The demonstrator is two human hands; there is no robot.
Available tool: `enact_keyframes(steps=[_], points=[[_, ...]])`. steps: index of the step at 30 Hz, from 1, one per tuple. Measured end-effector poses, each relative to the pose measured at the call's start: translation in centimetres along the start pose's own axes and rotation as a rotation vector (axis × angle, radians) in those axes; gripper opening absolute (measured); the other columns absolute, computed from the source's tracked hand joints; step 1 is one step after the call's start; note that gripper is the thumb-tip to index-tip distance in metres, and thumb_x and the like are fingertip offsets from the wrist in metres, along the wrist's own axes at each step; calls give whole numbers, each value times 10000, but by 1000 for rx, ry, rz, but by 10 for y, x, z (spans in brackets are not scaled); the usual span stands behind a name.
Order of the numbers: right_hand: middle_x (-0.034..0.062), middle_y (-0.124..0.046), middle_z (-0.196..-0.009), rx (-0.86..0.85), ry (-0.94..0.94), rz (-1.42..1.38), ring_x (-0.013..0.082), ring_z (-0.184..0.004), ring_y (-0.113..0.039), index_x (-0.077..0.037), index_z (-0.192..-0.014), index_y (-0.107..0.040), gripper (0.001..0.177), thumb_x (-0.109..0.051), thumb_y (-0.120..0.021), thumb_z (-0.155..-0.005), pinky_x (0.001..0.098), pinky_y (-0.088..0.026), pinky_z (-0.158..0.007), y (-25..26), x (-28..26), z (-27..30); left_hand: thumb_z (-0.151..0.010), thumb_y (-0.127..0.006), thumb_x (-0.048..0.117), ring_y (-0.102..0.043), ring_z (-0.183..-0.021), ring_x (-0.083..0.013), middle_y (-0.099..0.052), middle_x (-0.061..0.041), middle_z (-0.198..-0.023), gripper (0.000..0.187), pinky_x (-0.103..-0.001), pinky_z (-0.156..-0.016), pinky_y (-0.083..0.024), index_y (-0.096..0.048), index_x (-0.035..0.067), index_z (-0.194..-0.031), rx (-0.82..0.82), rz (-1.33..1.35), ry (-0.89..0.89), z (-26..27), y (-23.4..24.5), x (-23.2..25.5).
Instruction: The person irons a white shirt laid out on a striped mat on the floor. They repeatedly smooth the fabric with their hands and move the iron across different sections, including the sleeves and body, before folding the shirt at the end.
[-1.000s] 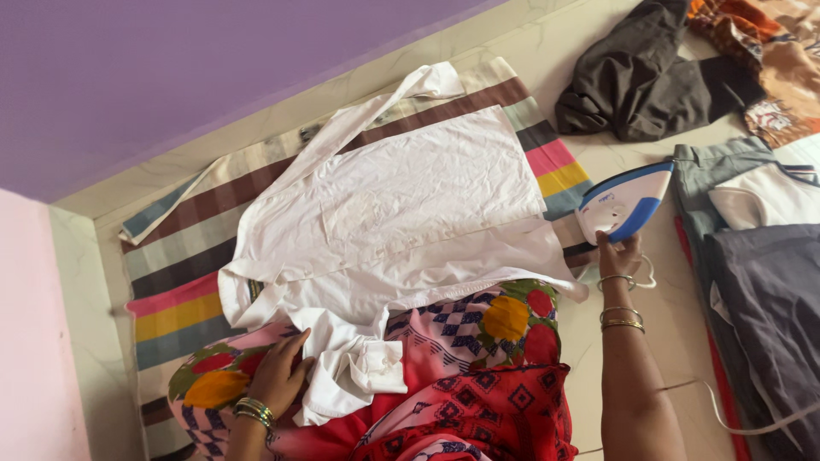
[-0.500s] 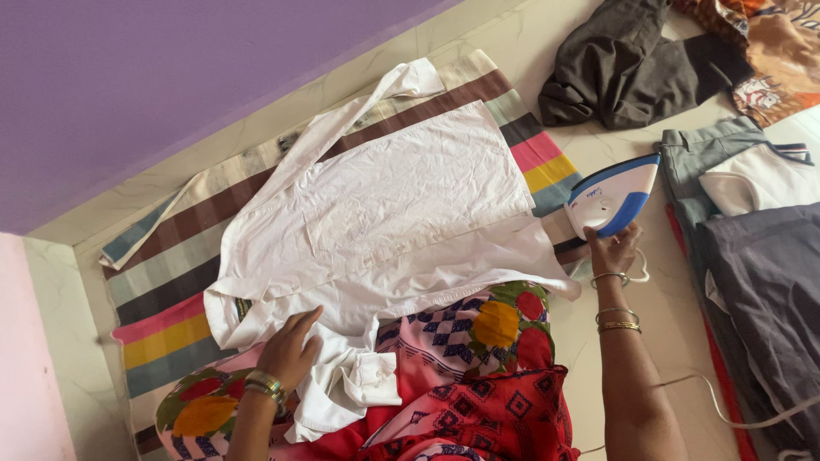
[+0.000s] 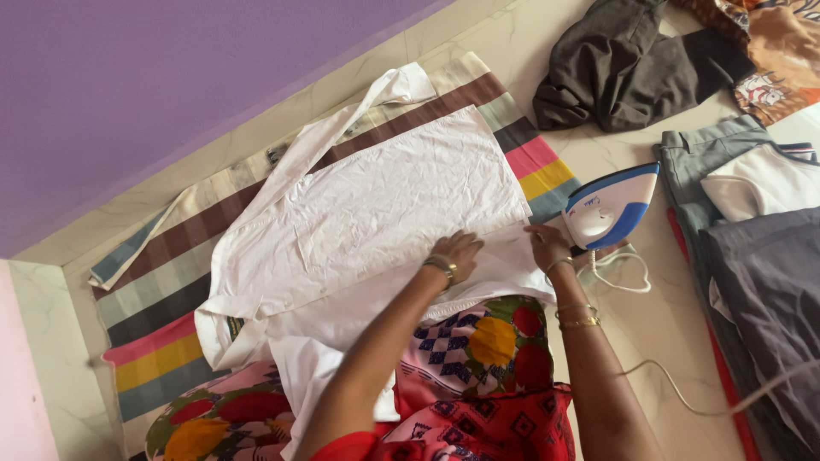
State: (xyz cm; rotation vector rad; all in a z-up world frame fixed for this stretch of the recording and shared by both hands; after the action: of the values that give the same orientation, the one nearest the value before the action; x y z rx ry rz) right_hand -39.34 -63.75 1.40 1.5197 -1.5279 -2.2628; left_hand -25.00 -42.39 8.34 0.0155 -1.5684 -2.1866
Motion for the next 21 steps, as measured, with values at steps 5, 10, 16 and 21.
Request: enact_keyframes(steps=[5,10,16,21], points=[[207,-677,-1226,-45,75,394,394,-1111,-650,-162,-1020,-832,239,-310,-668,-928,459,-497,-988,-30,20,-29,-977,-575,279,-198,-1555,-298,-189,-49,-1700,577,-507,-1220,-271,-418,216,-1529,-65,139,87,-61,-30,2],[153,-767,-1120,-129,-158,86,326,-1050,-731,-142,-1071,-806,304,-376,-695,-910,401,-559,-959,-27,36,-29,-968,-563,226,-198,-1552,-289,-151,-55,-1715,616,-521,-1206,-250,-378,175,-1554,45,207,79,-74,-62,-14],[127,-771,-1106,-155,-263,202,319,-1030,-725,-160,-1090,-807,351,-450,-699,-922,405,-546,-935,-20,35,-33,-981,-494,168,-142,-1588,-294,-133,-32,-1724,592,-517,-1270,-182,-407,287,-1554,-23,87,48,-68,-55,-9],[150,-767,-1090,160,44,-121,292,-1001,-746,-111,-1115,-772,398,-426,-708,-880,384,-559,-922,-18,29,-29,-968,-495,201,-104,-1573,-282,-78,-4,-1722,672,-570,-1228,-165,-259,160,-1596,-52,157,97,-74,-40,4]])
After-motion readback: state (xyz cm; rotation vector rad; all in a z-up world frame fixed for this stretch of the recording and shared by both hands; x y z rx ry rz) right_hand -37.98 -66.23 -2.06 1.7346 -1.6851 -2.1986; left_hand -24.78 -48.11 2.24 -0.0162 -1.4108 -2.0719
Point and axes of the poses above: each hand's wrist, its own z-axis away from the middle knuckle, its own y-axis out of the back of the hand, x = y × z, the point moved 1 cm from there along -z, towards the middle knuckle
